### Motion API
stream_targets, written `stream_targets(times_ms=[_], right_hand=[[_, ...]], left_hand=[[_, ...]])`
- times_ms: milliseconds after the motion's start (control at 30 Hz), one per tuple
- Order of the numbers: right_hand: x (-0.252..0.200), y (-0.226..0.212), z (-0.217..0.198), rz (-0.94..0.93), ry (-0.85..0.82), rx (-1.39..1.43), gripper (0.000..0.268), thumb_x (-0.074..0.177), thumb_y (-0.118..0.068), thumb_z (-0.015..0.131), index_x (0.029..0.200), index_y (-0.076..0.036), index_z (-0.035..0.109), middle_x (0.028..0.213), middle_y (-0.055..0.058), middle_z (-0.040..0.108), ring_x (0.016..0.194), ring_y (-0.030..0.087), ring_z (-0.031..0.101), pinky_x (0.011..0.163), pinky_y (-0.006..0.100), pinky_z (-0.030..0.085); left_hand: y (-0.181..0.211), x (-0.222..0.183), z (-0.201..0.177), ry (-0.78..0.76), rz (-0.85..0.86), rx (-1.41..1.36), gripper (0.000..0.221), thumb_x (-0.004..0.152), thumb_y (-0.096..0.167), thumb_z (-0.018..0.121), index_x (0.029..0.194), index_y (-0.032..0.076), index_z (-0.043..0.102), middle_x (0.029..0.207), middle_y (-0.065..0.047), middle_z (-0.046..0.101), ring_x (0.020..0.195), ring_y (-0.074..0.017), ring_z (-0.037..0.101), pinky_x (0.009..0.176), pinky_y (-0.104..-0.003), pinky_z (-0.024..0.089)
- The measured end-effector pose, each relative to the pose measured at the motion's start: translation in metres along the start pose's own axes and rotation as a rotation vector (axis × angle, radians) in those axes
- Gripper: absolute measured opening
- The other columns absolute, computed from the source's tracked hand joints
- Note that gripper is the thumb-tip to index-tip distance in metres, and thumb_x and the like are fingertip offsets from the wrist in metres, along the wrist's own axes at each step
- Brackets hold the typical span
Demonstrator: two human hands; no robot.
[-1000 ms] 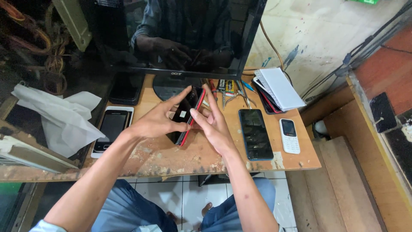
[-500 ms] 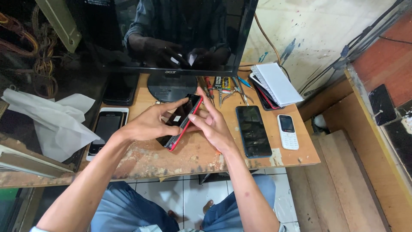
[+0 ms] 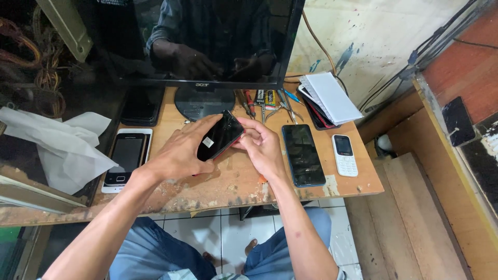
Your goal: Disassembling a smartphone by removing the back cover, battery, and internal components.
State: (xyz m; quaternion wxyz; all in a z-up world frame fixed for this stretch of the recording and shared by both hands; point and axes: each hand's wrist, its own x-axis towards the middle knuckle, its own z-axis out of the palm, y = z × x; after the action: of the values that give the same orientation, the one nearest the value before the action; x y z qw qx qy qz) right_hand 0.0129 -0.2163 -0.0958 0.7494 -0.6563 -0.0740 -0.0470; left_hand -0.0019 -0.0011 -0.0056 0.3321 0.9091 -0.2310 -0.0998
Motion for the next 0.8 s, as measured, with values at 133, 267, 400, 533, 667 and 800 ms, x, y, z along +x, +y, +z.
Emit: stream_targets(times_ms=[133,267,400,533,667,800], right_hand=[[-0.009,-0.016,0.003,0.033,-0.009,0.054,0.047,0.089,0.007,0.055,0.135,0.005,0.061,0.109,0.032,0.071,0.097,0.035,0.074,0.086,0.047,0.065],[-0.009,-0.015,0.0,0.082,-0.007,0.092,0.046,0.089,0.006,0.054,0.134,0.003,0.062,0.109,0.03,0.072,0.095,0.034,0.075,0.085,0.046,0.065],[-0.013,-0.024,-0.007,0.15,-0.102,0.116,0.046,0.09,0.003,0.057,0.135,0.007,0.06,0.114,0.034,0.069,0.097,0.039,0.074,0.087,0.05,0.063],[-0.014,-0.031,-0.012,0.237,-0.143,0.107,0.04,0.087,0.003,0.059,0.126,0.008,0.065,0.112,0.03,0.072,0.095,0.035,0.074,0.086,0.049,0.063],[-0.018,-0.033,-0.013,0.277,-0.119,0.094,0.035,0.086,0.003,0.058,0.119,0.01,0.067,0.106,0.029,0.073,0.092,0.035,0.075,0.085,0.048,0.064],[-0.023,-0.041,-0.012,0.265,-0.153,0.066,0.043,0.092,-0.001,0.057,0.133,0.009,0.061,0.118,0.035,0.068,0.102,0.043,0.072,0.089,0.053,0.062]], left_hand=[[0.002,-0.002,-0.001,-0.011,0.022,0.004,0.106,0.063,0.017,0.076,0.159,0.011,0.032,0.162,-0.012,0.038,0.144,-0.0377,0.039,0.112,-0.055,0.032],[0.006,-0.003,-0.003,-0.025,0.076,-0.07,0.1,0.064,0.011,0.074,0.156,0.004,0.035,0.159,-0.019,0.04,0.143,-0.0433,0.039,0.116,-0.057,0.029],[0.002,-0.004,-0.006,-0.058,0.101,-0.074,0.101,0.063,0.007,0.073,0.156,0.002,0.034,0.159,-0.02,0.04,0.146,-0.0442,0.034,0.119,-0.057,0.025],[0.009,-0.004,-0.008,-0.09,0.103,-0.067,0.099,0.064,0.003,0.07,0.156,0.001,0.033,0.159,-0.021,0.039,0.147,-0.0438,0.032,0.121,-0.057,0.022],[0.017,-0.004,-0.009,-0.104,0.125,-0.01,0.102,0.062,0.0,0.068,0.157,0.0,0.03,0.157,-0.023,0.039,0.147,-0.045,0.03,0.122,-0.058,0.018],[0.017,-0.003,-0.01,-0.113,0.14,0.057,0.104,0.062,-0.001,0.068,0.158,0.004,0.029,0.157,-0.022,0.04,0.145,-0.044,0.034,0.122,-0.06,0.015]])
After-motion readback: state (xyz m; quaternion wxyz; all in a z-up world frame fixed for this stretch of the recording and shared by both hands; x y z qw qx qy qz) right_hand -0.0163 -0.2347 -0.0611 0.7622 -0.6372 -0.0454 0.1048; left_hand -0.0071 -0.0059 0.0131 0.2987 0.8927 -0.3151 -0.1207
